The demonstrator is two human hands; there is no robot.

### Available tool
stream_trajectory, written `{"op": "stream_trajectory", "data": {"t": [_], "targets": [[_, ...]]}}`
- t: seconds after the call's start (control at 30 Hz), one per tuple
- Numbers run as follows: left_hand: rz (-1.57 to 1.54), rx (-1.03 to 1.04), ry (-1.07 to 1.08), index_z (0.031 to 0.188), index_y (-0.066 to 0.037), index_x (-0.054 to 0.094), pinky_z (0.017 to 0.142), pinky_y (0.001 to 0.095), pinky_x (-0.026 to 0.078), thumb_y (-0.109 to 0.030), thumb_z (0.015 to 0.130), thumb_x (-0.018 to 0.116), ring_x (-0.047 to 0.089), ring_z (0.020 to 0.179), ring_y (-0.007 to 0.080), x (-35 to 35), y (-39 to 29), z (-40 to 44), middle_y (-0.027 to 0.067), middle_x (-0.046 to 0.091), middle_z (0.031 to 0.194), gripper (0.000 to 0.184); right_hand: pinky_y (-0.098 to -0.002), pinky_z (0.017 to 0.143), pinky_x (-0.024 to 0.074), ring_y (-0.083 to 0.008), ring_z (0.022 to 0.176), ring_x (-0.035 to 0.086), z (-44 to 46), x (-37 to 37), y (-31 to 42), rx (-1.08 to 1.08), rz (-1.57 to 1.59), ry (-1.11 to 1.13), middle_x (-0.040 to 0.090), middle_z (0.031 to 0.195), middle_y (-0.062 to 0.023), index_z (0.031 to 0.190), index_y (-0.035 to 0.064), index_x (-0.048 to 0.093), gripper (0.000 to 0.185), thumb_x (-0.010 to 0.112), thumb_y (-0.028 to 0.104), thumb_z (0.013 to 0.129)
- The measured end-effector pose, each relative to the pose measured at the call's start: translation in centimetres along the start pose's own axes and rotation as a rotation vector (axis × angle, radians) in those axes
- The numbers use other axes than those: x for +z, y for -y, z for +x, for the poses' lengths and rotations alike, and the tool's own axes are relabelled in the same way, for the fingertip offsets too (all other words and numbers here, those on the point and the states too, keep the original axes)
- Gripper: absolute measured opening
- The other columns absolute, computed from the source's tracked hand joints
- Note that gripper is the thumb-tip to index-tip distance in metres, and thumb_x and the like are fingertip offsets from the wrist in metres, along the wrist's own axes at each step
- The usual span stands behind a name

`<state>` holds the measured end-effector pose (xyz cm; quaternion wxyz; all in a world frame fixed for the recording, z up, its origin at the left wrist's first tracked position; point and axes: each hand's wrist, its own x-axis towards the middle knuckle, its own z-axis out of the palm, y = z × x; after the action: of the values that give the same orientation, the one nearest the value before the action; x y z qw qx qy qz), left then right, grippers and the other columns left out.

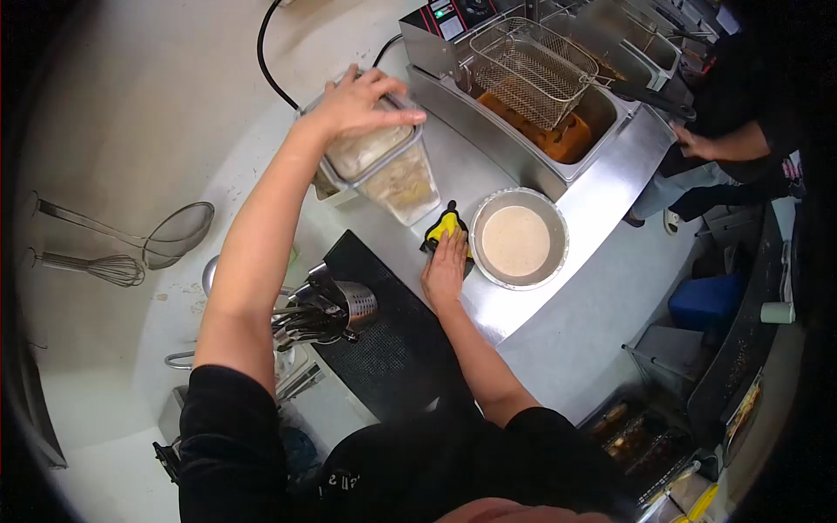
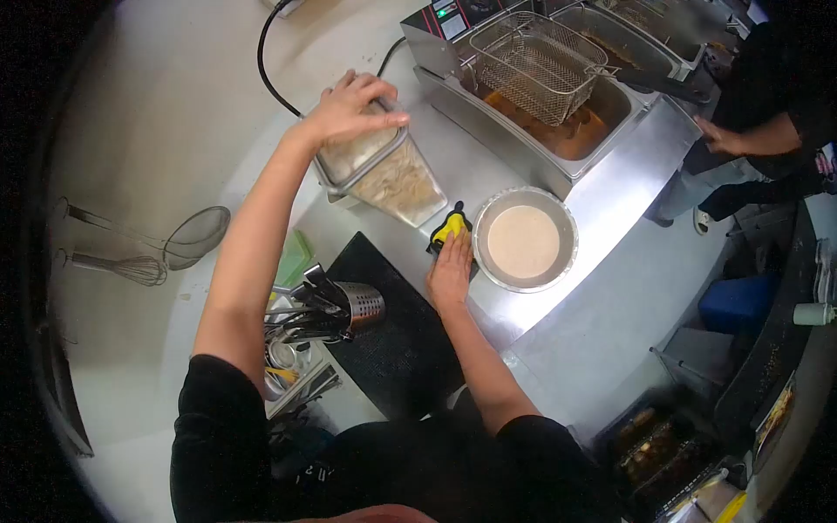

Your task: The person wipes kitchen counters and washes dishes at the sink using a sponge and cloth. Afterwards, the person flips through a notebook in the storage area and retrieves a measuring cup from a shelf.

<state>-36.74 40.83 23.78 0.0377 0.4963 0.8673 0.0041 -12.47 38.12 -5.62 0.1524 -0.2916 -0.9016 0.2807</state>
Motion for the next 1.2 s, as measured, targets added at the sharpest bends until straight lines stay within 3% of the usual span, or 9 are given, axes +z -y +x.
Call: {"op": "stream_trajectory", "data": {"t": [0.2,0.23,0.43,0.53,0.6,0.67,0.97,1.13,1.2], "targets": [[0.015,0.091,-0.028,0.109,-0.023,0.059,0.101,0.0664,0.024,-0.068,0.071,0.064,0.025,0.136,0.0439,0.1,-0.3,-4.2,0.0052,0.05,0.129,0.059,-0.0438,0.115,0.022,-0.0425,0.137,0.026,4.9,0.9,-0.7,0.109,0.089,-0.134,0.02,0.15,-0.0278,0.141,-0.0083,0.027,0.061,0.044,-0.005,0.082],[0.022,0.126,-0.03,0.108,-0.023,0.059,0.101,0.0663,0.024,-0.067,0.071,0.065,0.024,0.137,0.0439,-0.1,-0.5,-4.8,0.0051,0.05,0.128,0.058,-0.0453,0.115,0.0175,-0.0427,0.139,0.02,5.9,1.4,-1.2,0.121,0.115,-0.135,0.025,0.148,-0.027,0.141,-0.006,0.031,0.056,0.047,0.004,0.087],[0.029,0.201,-0.057,0.107,-0.024,0.056,0.104,0.0628,0.022,-0.062,0.067,0.072,0.023,0.137,0.0459,-0.2,-1.2,-7.4,0.0033,0.051,0.126,0.057,-0.0488,0.115,0.019,-0.0432,0.139,0.021,11.8,3.0,-1.5,0.1,-0.016,-0.253,0.026,0.148,-0.0279,0.139,-0.0076,0.032,0.057,0.049,0.006,0.087],[-0.042,0.18,-0.049,0.108,-0.024,0.06,0.102,0.0712,0.019,-0.07,0.065,0.068,0.022,0.136,0.0469,-0.1,-1.0,-8.4,0.0033,0.049,0.129,0.064,-0.0485,0.115,0.0154,-0.0423,0.139,0.02,16.3,3.6,-0.9,0.104,0.0,-0.322,0.029,0.146,-0.0285,0.138,-0.0084,0.034,0.06,0.054,0.022,0.09],[-0.057,0.172,-0.119,0.109,-0.023,0.058,0.105,0.0616,0.022,-0.058,0.065,0.075,0.026,0.137,0.0416,0.1,-1.2,-8.8,0.0018,0.051,0.13,0.059,-0.0484,0.115,0.0151,-0.0423,0.139,0.021,19.2,4.3,-0.5,0.088,-0.007,-0.308,0.03,0.146,-0.0286,0.138,-0.0088,0.034,0.06,0.053,0.023,0.09],[-0.1,0.167,-0.165,0.11,-0.021,0.058,0.106,0.0611,0.022,-0.056,0.065,0.076,0.028,0.137,0.0393,0.5,-0.9,-8.8,0.0019,0.052,0.13,0.06,-0.0483,0.115,0.0147,-0.0423,0.138,0.022,21.9,5.2,-0.2,0.069,-0.014,-0.283,0.03,0.145,-0.0287,0.138,-0.0092,0.034,0.06,0.052,0.025,0.091],[-0.266,0.141,-0.315,0.11,-0.018,0.06,0.107,0.0615,0.021,-0.047,0.062,0.082,0.04,0.133,0.0338,1.1,0.1,-8.7,0.0013,0.059,0.126,0.06,-0.0461,0.115,0.0174,-0.039,0.139,0.024,32.6,12.1,0.7,-0.234,-0.126,-0.12,0.031,0.146,-0.0262,0.139,-0.0061,0.034,0.063,0.045,0.037,0.095],[-0.295,0.135,-0.338,0.108,-0.019,0.062,0.107,0.0612,0.023,-0.045,0.061,0.084,0.042,0.131,0.0334,1.3,0.4,-8.8,0.0008,0.061,0.124,0.058,-0.0453,0.114,0.02,-0.0361,0.139,0.026,35.2,11.6,2.5,-0.313,-0.096,-0.025,0.034,0.147,-0.0197,0.14,0.0033,0.039,0.058,0.042,0.04,0.096],[-0.316,0.144,-0.342,0.107,-0.019,0.063,0.106,0.0609,0.023,-0.045,0.061,0.084,0.043,0.131,0.0334,1.4,0.5,-8.8,0.001,0.061,0.123,0.057,-0.0441,0.113,0.0233,-0.0328,0.137,0.03,34.7,10.1,2.4,-0.479,-0.044,0.033,0.041,0.144,-0.0147,0.134,0.0082,0.049,0.049,0.046,0.037,0.094]]}}
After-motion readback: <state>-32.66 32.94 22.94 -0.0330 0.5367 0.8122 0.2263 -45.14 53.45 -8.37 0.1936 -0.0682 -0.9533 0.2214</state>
